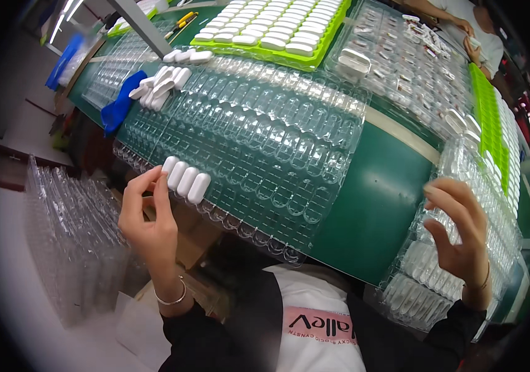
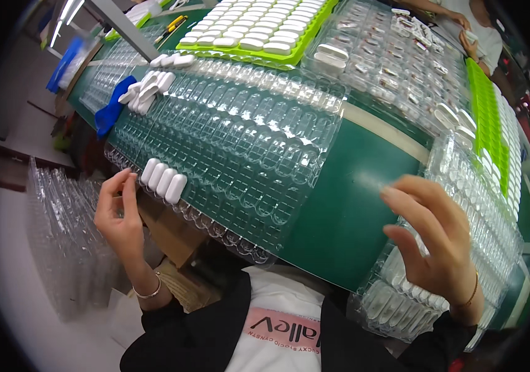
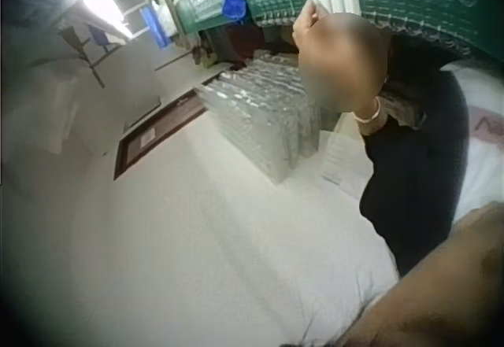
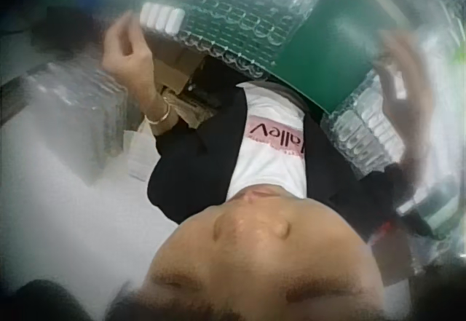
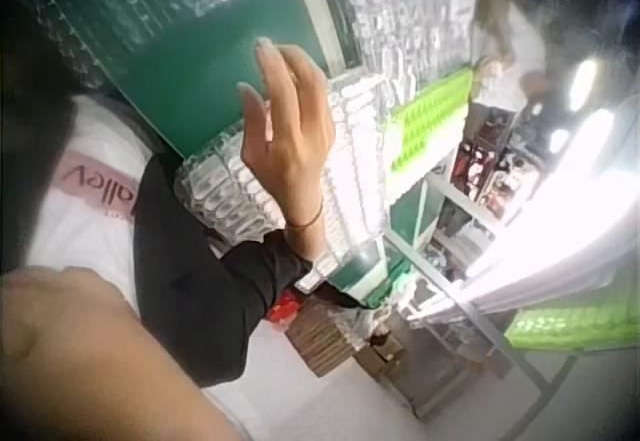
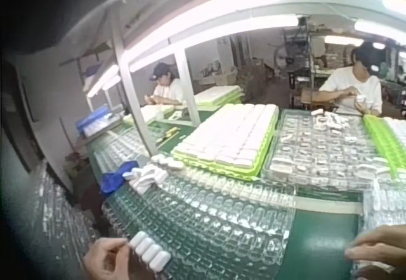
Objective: The person assembles small white electronic cases by opening them, inserting a small cylindrical battery, and closing the lids. They repeatedly pick up cases from a green tray, insert batteries, and place the finished units back into the tray. The process is performed one at a time with hands directly handling the components.
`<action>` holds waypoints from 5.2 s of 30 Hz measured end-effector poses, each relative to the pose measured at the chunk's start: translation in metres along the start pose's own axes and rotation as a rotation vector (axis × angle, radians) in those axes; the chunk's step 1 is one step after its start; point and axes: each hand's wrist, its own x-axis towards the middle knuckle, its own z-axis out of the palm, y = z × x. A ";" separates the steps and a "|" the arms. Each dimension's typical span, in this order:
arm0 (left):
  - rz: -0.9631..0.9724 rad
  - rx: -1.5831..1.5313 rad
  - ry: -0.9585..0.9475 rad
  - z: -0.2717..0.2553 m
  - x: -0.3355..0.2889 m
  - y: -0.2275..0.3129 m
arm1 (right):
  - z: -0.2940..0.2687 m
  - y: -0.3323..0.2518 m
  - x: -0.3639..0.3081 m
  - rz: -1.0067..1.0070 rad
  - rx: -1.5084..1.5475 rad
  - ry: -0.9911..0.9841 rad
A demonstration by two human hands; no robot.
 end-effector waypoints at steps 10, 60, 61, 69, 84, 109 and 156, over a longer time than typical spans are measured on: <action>0.016 0.373 -0.159 0.013 -0.012 -0.064 | 0.066 0.049 -0.038 0.054 -0.075 -0.216; -0.539 -1.347 -0.886 0.086 -0.059 0.081 | 0.010 0.066 -0.028 0.537 0.488 0.035; -0.440 -1.336 -0.988 0.087 -0.067 0.080 | -0.004 0.069 -0.046 0.630 0.435 0.092; -0.194 -1.286 -1.437 0.096 -0.097 0.120 | -0.059 -0.007 -0.198 1.139 -0.219 -0.012; -0.252 -1.284 -1.654 0.089 -0.122 0.131 | 0.014 -0.083 -0.225 1.250 -0.461 0.145; -0.547 -1.452 -1.086 0.130 -0.119 0.163 | 0.032 0.017 -0.077 0.676 0.818 0.240; 0.075 -0.901 -0.819 0.136 -0.119 0.133 | 0.054 0.025 -0.072 0.886 1.442 0.005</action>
